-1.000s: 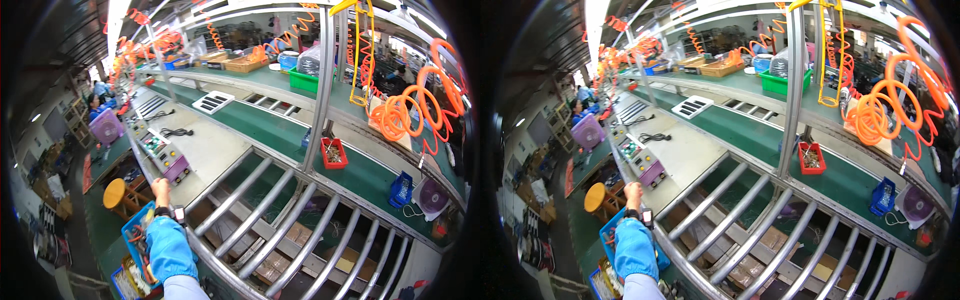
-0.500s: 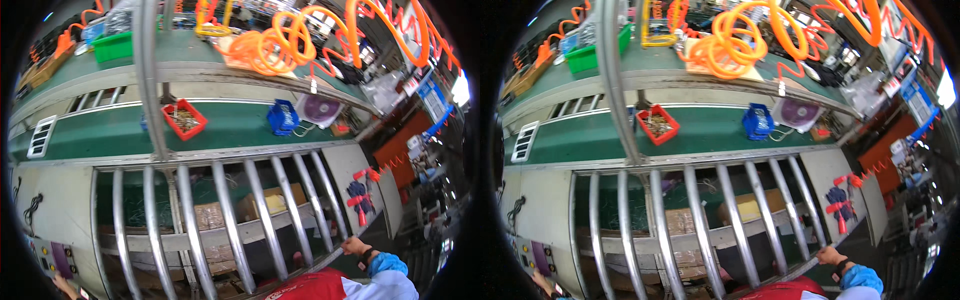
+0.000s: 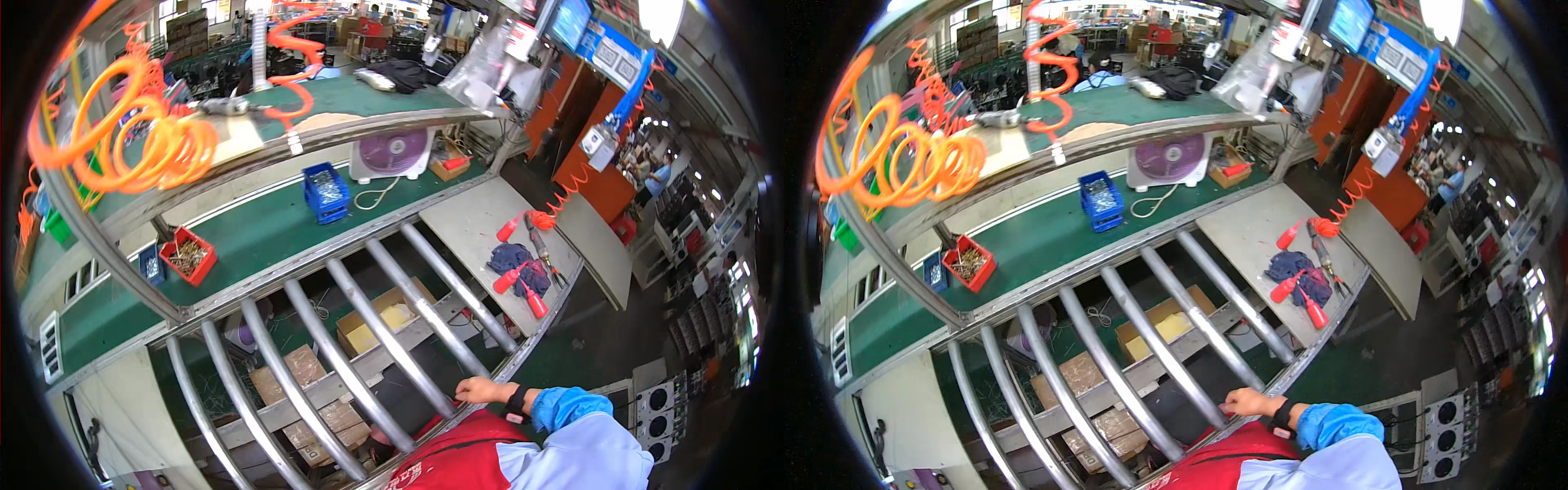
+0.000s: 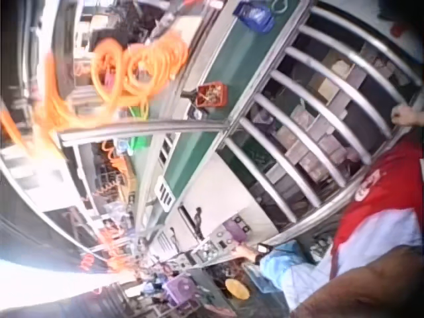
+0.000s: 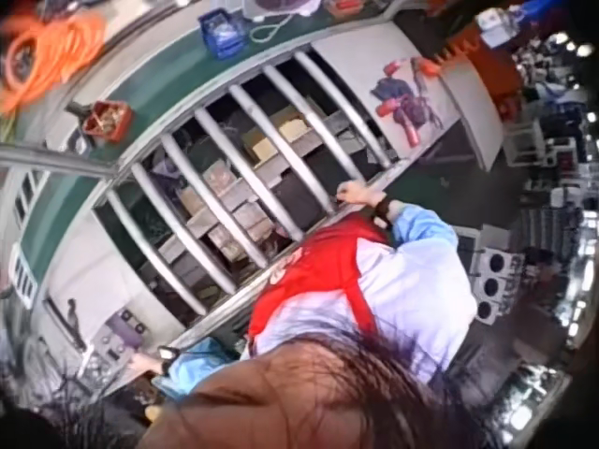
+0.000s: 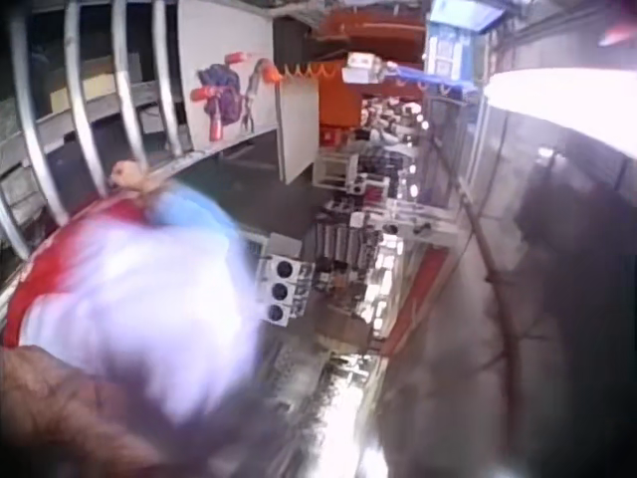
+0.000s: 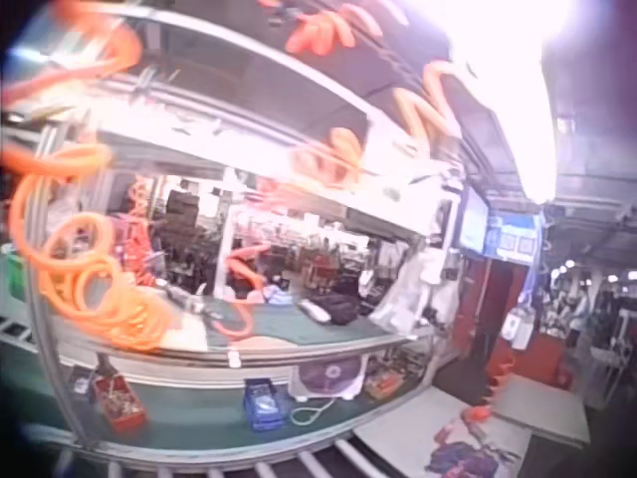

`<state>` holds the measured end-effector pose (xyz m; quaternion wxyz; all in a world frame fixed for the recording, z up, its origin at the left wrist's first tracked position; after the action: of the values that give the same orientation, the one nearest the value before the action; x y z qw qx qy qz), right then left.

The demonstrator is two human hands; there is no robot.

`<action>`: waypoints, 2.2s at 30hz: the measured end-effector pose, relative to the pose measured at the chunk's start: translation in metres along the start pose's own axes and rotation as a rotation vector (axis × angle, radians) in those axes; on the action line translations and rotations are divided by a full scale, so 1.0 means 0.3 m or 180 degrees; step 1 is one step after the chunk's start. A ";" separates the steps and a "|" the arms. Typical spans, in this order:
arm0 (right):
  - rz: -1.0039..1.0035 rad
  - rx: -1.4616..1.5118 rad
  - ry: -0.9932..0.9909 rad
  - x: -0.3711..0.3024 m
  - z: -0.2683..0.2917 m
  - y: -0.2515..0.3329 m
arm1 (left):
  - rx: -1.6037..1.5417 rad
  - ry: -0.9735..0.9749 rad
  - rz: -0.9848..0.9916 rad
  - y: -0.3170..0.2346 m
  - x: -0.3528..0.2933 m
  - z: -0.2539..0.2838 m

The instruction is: The recorder is assembling and inspecting the internal components of a solar inverter or power supply unit on a factory assembly line, using a screwdriver and cleaning fluid.

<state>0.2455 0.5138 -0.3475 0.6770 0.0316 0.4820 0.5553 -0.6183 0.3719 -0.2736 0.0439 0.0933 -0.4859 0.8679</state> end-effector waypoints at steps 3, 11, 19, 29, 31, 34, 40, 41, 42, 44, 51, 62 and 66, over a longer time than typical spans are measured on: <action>0.0342 0.0103 0.0193 0.009 -0.048 -0.032 | -0.0158 0.0367 0.0230 -0.014 -0.201 0.000; 0.1040 0.0739 0.0779 0.078 -0.125 0.048 | 0.0222 0.1347 -0.0110 0.012 -0.926 -0.053; 0.1420 0.0437 0.2356 -0.030 -0.154 0.168 | 0.1034 0.3511 -0.0957 -0.234 -1.839 0.307; 0.1064 -0.0119 0.3451 -0.200 -0.283 0.052 | 0.1234 0.1048 0.0539 0.291 -1.802 0.927; 0.0981 -0.0066 0.3193 -0.226 -0.277 0.057 | 0.1279 0.0296 0.0666 0.236 -1.688 0.997; 0.1201 -0.0029 0.2905 -0.255 -0.307 0.045 | 0.3268 0.0249 0.0375 0.377 -1.582 1.089; 0.1091 0.0309 0.2494 -0.420 -0.392 0.057 | 0.1962 0.1723 0.1526 0.593 -1.555 1.137; 0.1228 0.0179 0.2600 -0.481 -0.427 0.100 | 0.1048 0.1575 0.1664 0.611 -1.561 1.145; 0.1352 0.0059 0.2688 -0.528 -0.467 0.120 | 0.1019 0.1625 0.1643 0.586 -1.555 1.150; 0.2301 -0.0061 0.2665 -0.659 -0.559 0.223 | -0.0451 0.1450 0.1716 0.440 -1.556 1.186; 0.4987 -0.0067 0.2457 -1.106 -0.762 0.551 | -0.1106 0.2363 0.1128 0.118 -1.545 1.201; 0.2532 0.1795 0.1772 -0.894 -0.578 0.457 | -0.0553 0.3447 -0.0833 -0.252 -1.730 1.018; 0.2097 0.1974 0.1409 -0.845 -0.424 0.425 | -0.0391 0.2236 -0.2313 -0.324 -1.791 0.939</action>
<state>0.0867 0.3015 -0.1849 0.3061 0.2632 0.7208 0.5635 -0.0425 0.1907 -0.1587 0.5091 -0.0440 -0.4281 0.7454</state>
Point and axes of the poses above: each hand's wrist, its own x-axis towards the middle knuckle, its own z-axis out of the back of the hand, y = z × x, the point moved 3 cm from there along x, towards the middle knuckle, and after that the axes turned 12 degrees about x, right-handed, at the moved point
